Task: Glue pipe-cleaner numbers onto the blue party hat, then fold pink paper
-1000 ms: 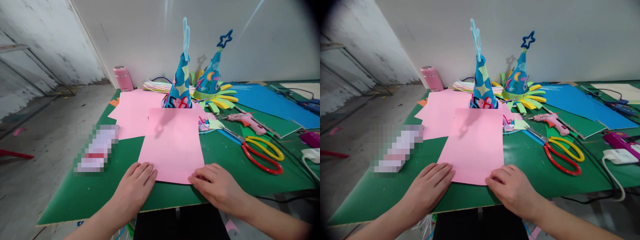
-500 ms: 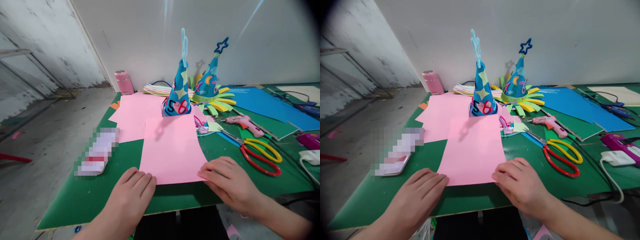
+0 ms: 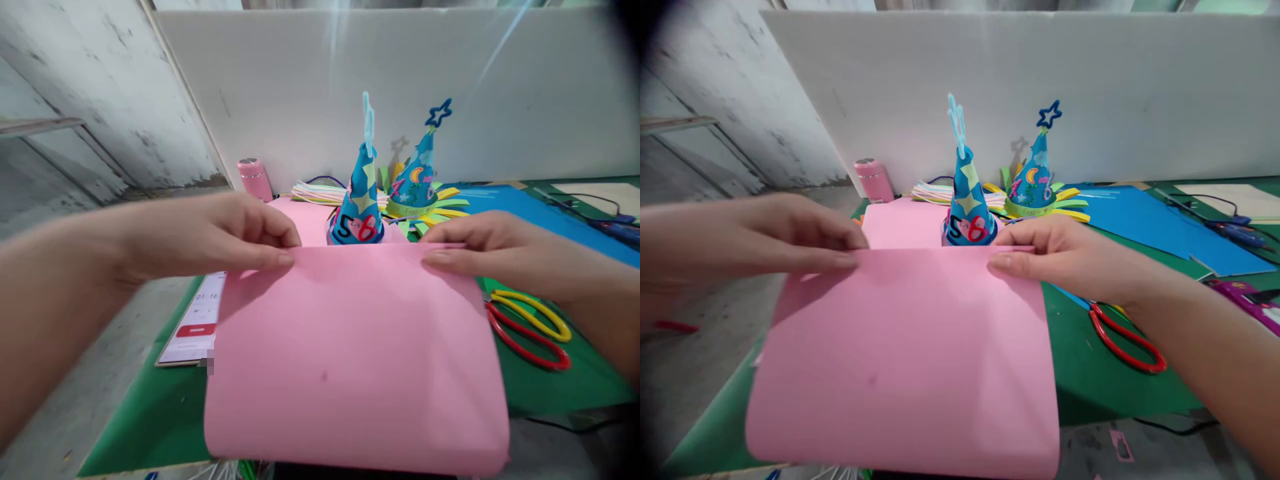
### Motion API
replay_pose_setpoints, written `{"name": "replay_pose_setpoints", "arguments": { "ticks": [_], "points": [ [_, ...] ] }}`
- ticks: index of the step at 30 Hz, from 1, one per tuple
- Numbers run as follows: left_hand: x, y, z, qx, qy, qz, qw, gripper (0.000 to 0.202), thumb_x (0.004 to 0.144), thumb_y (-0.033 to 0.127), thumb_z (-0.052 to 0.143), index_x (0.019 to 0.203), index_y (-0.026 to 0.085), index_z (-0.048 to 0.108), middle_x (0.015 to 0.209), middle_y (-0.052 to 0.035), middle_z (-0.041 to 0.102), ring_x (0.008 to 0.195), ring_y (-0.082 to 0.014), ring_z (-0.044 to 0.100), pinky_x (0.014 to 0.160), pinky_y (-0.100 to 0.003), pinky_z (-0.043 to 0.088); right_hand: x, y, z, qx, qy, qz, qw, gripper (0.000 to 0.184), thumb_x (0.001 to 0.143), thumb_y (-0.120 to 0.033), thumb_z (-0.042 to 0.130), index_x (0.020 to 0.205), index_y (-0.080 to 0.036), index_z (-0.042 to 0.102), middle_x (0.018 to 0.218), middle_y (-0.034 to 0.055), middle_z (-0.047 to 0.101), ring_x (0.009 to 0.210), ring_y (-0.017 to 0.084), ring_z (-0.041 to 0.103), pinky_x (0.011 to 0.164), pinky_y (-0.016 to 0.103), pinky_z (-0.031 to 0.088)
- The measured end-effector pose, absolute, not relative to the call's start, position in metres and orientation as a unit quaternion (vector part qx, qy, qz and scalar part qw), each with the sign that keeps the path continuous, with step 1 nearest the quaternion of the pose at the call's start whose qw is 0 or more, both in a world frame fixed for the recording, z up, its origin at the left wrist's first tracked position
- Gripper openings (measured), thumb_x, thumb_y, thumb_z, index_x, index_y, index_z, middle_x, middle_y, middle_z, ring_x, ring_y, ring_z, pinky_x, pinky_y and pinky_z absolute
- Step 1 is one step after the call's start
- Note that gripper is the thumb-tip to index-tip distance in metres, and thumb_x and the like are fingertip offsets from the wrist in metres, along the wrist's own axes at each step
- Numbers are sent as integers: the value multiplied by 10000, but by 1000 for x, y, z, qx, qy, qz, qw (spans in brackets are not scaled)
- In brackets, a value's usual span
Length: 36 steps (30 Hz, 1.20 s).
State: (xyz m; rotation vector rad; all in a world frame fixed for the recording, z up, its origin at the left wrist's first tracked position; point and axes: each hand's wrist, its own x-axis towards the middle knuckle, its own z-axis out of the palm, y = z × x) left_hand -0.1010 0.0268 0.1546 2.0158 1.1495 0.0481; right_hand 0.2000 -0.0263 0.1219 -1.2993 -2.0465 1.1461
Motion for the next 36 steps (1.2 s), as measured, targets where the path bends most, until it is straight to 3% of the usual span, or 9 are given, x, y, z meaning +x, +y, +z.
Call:
{"name": "replay_pose_setpoints", "arguments": {
  "ticks": [3,5,10,15,18,23,28,31,36],
  "points": [
    [-74,48,133,753,414,-57,508,156,715,302,535,694,152,570,581,42,498,533,-78,451,496,-184,345,200,0,104,-490,-698,489,181,298,750,-422,567,813,-134,612,725,6,571,650,108,510,566,216,399],
    [-72,61,108,747,406,-58,523,124,694,272,547,657,154,548,574,50,469,525,-69,418,495,-181,326,201,13,84,-501,-684,504,166,308,741,-433,564,809,-135,598,714,-2,550,639,103,490,577,217,387],
    [-73,76,59,772,396,-93,488,115,699,263,486,690,156,526,602,39,470,551,-86,429,518,-202,336,205,32,34,-504,-751,417,89,356,764,-477,466,732,-138,568,607,-31,486,549,87,431,513,203,342],
    [-65,76,28,798,399,-95,441,97,647,240,507,598,159,485,542,50,389,512,-85,341,488,-217,272,205,31,6,-507,-782,359,48,277,749,-401,486,668,-151,573,527,-43,450,480,83,385,442,197,274],
    [-65,75,19,812,396,-92,419,101,643,236,499,579,166,463,543,49,374,516,-87,321,485,-222,253,199,26,4,-511,-806,295,46,219,741,-350,500,686,-163,599,560,-13,521,509,112,441,463,216,284],
    [-72,71,17,825,396,-95,392,113,674,256,465,599,173,456,558,42,382,518,-91,327,476,-219,255,175,18,2,-497,-841,200,74,243,757,-350,509,919,-198,608,852,50,632,753,191,552,606,259,339],
    [-79,59,19,841,403,-100,348,135,687,263,440,585,185,398,549,42,367,497,-91,317,455,-218,245,164,14,-9,-473,-865,143,89,164,790,-251,493,869,-190,623,791,49,627,804,201,552,696,298,325],
    [-77,51,18,858,403,-89,304,176,681,255,443,554,190,340,534,43,343,493,-97,303,460,-230,227,165,15,-12,-450,-877,135,94,143,806,-242,496,840,-188,623,780,34,622,781,170,546,683,272,334],
    [-67,46,11,883,396,-66,245,186,692,273,456,568,191,344,568,30,419,536,-117,370,491,-240,235,166,15,-13,-430,-888,126,105,131,811,-262,512,853,-196,617,768,23,619,761,160,537,656,263,332]
  ]
}}
